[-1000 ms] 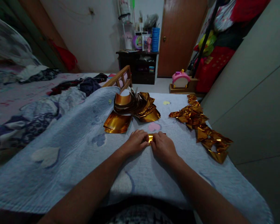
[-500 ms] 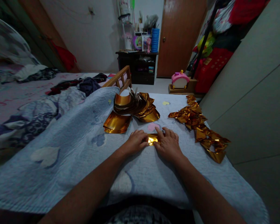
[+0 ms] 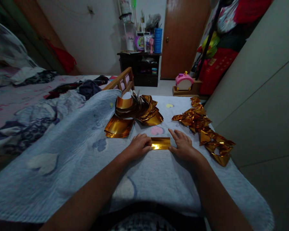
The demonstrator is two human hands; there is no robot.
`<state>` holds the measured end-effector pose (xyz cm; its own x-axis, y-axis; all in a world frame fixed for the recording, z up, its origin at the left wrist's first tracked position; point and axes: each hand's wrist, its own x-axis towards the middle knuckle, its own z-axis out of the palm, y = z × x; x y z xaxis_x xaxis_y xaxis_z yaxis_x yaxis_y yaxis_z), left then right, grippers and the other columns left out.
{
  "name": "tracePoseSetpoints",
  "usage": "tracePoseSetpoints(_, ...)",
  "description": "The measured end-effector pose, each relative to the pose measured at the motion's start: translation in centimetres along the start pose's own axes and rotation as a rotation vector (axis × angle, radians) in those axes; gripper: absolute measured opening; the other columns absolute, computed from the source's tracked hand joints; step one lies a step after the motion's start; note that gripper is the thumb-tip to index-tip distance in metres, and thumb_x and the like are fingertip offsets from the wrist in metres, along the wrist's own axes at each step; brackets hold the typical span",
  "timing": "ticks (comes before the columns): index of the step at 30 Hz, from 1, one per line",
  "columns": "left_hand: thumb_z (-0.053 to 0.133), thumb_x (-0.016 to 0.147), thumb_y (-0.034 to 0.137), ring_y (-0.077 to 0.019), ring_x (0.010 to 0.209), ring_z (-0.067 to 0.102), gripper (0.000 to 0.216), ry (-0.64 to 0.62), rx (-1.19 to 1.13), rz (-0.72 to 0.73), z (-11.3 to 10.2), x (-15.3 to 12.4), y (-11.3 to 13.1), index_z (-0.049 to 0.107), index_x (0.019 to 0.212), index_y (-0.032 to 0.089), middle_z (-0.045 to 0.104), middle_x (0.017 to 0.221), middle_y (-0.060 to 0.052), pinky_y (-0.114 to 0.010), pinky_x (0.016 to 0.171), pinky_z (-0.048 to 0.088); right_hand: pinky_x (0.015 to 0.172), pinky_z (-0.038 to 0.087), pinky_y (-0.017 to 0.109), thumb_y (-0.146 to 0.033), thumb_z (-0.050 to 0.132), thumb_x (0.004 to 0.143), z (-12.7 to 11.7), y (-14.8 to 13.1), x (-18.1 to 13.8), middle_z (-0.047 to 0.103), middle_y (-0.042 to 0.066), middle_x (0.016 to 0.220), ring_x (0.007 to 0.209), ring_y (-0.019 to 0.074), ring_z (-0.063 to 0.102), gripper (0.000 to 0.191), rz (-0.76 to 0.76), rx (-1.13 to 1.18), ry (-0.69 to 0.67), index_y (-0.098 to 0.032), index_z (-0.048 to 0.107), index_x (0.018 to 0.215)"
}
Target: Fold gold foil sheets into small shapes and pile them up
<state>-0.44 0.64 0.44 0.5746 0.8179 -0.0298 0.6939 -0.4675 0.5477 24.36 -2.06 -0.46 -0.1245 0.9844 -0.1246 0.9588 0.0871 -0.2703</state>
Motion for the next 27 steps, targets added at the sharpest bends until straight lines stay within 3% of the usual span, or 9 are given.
tracePoseSetpoints(4, 0.064, 0.088, 0.028, -0.023, 0.094, 0.052, 0.01, 0.004, -0.012, 0.012, 0.1, -0.1, -0.3, 0.062, 0.084, 0.019, 0.06, 0.09, -0.004, -0.035, 0.086, 0.037, 0.114, 0.027, 0.055, -0.026, 0.061, 0.083, -0.2, 1.1, 0.1, 0.034, 0.016, 0.159, 0.146, 0.0367, 0.031, 0.084, -0.04, 0.059, -0.003, -0.029, 0.025, 0.16)
tracePoseSetpoints(7, 0.063, 0.088, 0.026, -0.0226, 0.095, 0.051, 0.007, 0.004, -0.022, 0.035, 0.1, -0.2, -0.5, 0.063, 0.084, 0.019, 0.06, 0.091, -0.004, -0.034, 0.086, 0.037, 0.11, 0.031, 0.054, -0.014, 0.057, 0.077, -0.6, 1.3, 0.3, 0.04, 0.016, 0.153, 0.14, 0.0345, 0.036, 0.081, -0.076, 0.15, 0.114, -0.025, 0.035, 0.154)
tracePoseSetpoints(11, 0.063, 0.087, 0.025, -0.0223, 0.094, 0.051, 0.006, 0.02, -0.026, 0.057, 0.1, -0.3, -0.6, 0.064, 0.085, 0.019, 0.06, 0.09, -0.004, -0.034, 0.086, 0.038, 0.1, 0.04, 0.042, -0.011, 0.055, 0.075, -1.0, -0.3, 0.1, 0.057, 0.013, 0.119, 0.116, 0.0276, 0.049, 0.037, -0.254, 0.281, 0.322, -0.017, 0.064, 0.111)
tracePoseSetpoints(14, 0.062, 0.087, 0.024, -0.0222, 0.094, 0.052, 0.006, 0.042, -0.034, 0.065, 0.1, -0.4, -0.5, 0.064, 0.085, 0.019, 0.06, 0.09, -0.004, -0.034, 0.086, 0.038, 0.088, 0.041, 0.036, -0.013, 0.06, 0.077, -0.7, -2.0, -0.3, 0.059, 0.008, 0.103, 0.098, 0.0233, 0.051, 0.013, -0.409, 0.253, 0.22, -0.019, 0.065, 0.088)
tracePoseSetpoints(17, 0.061, 0.087, 0.023, -0.0223, 0.094, 0.052, 0.006, 0.063, -0.044, 0.071, 0.1, -0.5, -0.4, 0.065, 0.085, 0.019, 0.06, 0.09, -0.004, -0.034, 0.086, 0.039, 0.083, 0.038, 0.034, -0.016, 0.062, 0.081, -0.3, -2.9, -0.4, 0.062, 0.007, 0.099, 0.094, 0.022, 0.051, 0.008, -0.426, 0.18, 0.14, -0.018, 0.066, 0.088)
tracePoseSetpoints(21, 0.063, 0.088, 0.028, -0.0226, 0.094, 0.053, 0.01, 0.094, -0.07, 0.07, 0.2, -0.5, -0.4, 0.067, 0.087, 0.019, 0.058, 0.091, -0.004, -0.035, 0.087, 0.041, 0.08, 0.036, 0.032, -0.016, 0.063, 0.085, -0.2, -2.7, 0.0, 0.065, 0.005, 0.093, 0.09, 0.0199, 0.054, 0.007, -0.42, 0.168, 0.087, -0.018, 0.069, 0.089)
tracePoseSetpoints(27, 0.075, 0.079, 0.028, -0.0247, 0.106, 0.053, 0.019, 0.182, -0.146, 0.133, 0.3, -0.5, -0.2, 0.067, 0.094, 0.02, 0.056, 0.105, -0.006, -0.038, 0.096, 0.043, 0.075, 0.038, 0.03, -0.015, 0.053, 0.09, 0.0, -2.9, 0.5, 0.064, 0.005, 0.084, 0.081, 0.0178, 0.054, 0.015, -0.42, 0.222, 0.138, -0.016, 0.068, 0.086)
